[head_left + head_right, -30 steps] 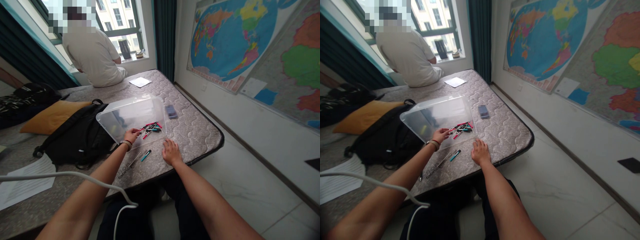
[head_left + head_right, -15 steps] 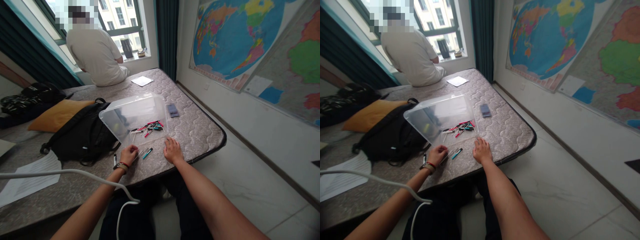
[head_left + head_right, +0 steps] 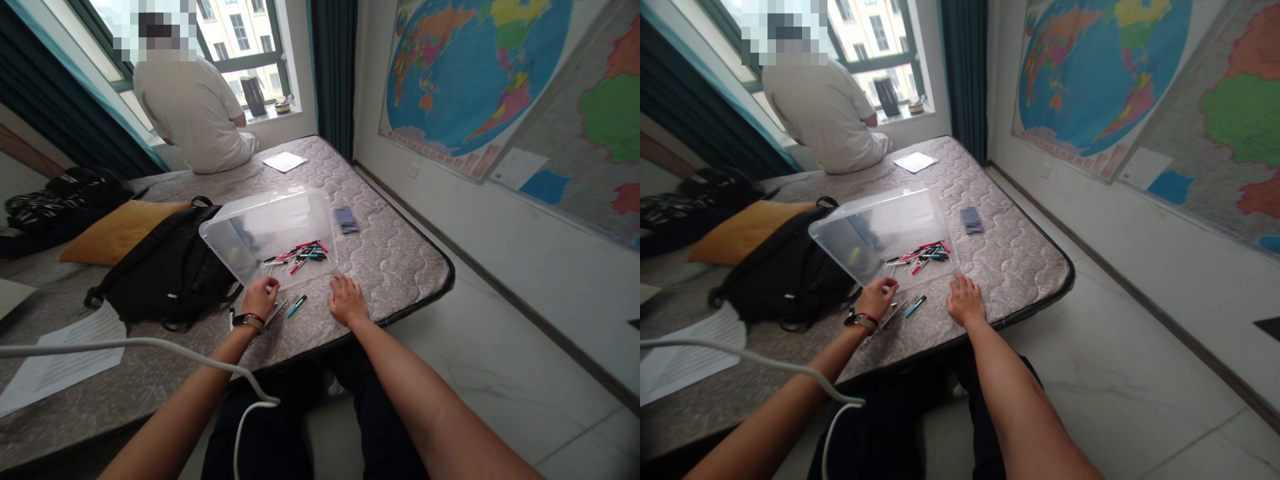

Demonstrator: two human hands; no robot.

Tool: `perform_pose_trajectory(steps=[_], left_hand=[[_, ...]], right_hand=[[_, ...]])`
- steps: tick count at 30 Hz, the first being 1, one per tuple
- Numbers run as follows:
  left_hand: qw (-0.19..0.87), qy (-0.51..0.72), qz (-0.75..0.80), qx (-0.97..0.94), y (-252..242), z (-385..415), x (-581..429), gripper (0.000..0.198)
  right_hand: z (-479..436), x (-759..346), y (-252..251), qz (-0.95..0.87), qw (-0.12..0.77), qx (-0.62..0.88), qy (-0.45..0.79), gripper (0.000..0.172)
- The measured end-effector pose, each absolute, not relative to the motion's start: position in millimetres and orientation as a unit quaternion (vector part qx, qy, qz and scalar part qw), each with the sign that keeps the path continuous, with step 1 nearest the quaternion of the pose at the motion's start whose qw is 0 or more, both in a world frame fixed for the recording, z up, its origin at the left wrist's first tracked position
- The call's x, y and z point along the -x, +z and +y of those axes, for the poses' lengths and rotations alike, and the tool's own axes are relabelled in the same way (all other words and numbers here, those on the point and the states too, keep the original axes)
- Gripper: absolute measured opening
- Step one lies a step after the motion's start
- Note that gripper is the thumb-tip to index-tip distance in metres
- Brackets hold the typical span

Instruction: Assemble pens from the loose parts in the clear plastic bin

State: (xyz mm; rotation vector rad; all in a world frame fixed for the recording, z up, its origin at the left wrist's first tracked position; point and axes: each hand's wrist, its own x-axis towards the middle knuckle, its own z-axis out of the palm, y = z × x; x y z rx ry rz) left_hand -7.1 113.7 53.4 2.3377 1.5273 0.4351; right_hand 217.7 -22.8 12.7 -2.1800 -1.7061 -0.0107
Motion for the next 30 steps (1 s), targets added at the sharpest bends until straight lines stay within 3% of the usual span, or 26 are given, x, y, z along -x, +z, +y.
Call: perform_pose_trajectory(steps=[11,30], left_hand=[[0.027,0.027,0.563,-0.826,54,178,-36,0.027],[0.109,-0.091,0.55,-0.823,57,254,-62,0.028]], right_hand=[[-23,-219,13,-0.606,0.191,0.772,-0.011,0.035],[-23,-220,16,-0.603,0.188,0.776,0.0,0.035]])
